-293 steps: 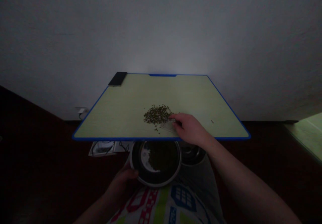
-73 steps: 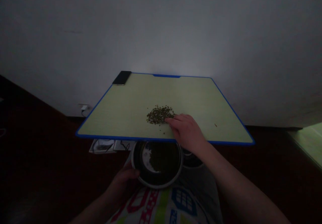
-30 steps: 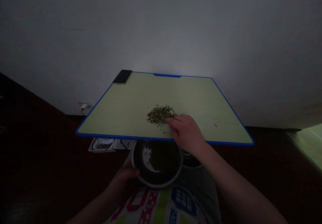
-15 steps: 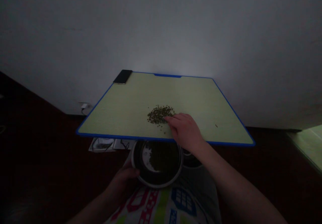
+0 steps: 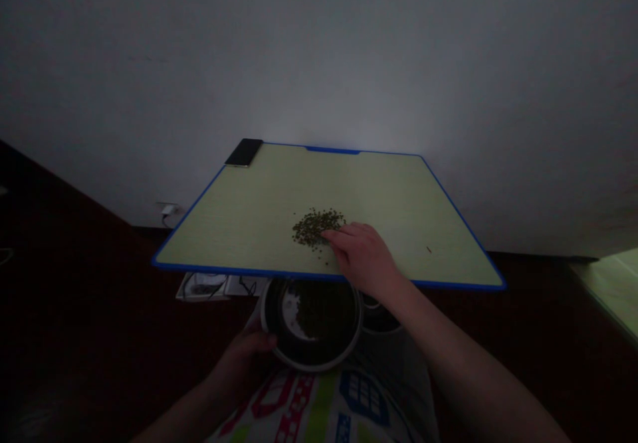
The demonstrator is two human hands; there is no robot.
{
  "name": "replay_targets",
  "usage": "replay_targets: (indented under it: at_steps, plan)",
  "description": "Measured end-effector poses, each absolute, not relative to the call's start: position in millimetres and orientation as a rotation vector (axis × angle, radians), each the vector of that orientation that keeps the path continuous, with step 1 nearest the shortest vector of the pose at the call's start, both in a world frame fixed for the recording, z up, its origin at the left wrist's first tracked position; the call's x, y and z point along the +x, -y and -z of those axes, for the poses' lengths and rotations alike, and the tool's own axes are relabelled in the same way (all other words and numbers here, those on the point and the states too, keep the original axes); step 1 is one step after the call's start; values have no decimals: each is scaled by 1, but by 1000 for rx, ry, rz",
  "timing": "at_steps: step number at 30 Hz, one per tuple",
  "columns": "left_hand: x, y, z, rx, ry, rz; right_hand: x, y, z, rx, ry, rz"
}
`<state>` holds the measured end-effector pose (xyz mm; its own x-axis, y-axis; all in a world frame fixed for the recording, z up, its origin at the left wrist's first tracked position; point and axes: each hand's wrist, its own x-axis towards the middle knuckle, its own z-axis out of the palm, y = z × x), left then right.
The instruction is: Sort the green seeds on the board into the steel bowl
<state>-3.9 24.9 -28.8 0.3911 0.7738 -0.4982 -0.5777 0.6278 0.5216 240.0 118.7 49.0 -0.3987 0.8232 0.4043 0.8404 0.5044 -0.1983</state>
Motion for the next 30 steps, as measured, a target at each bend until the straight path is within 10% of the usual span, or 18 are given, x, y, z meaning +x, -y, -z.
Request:
replay_targets:
  at_steps: [30]
  plan:
    - [-6, -23, 36, 304, -747, -878, 229, -121, -57, -1179, 2370, -164]
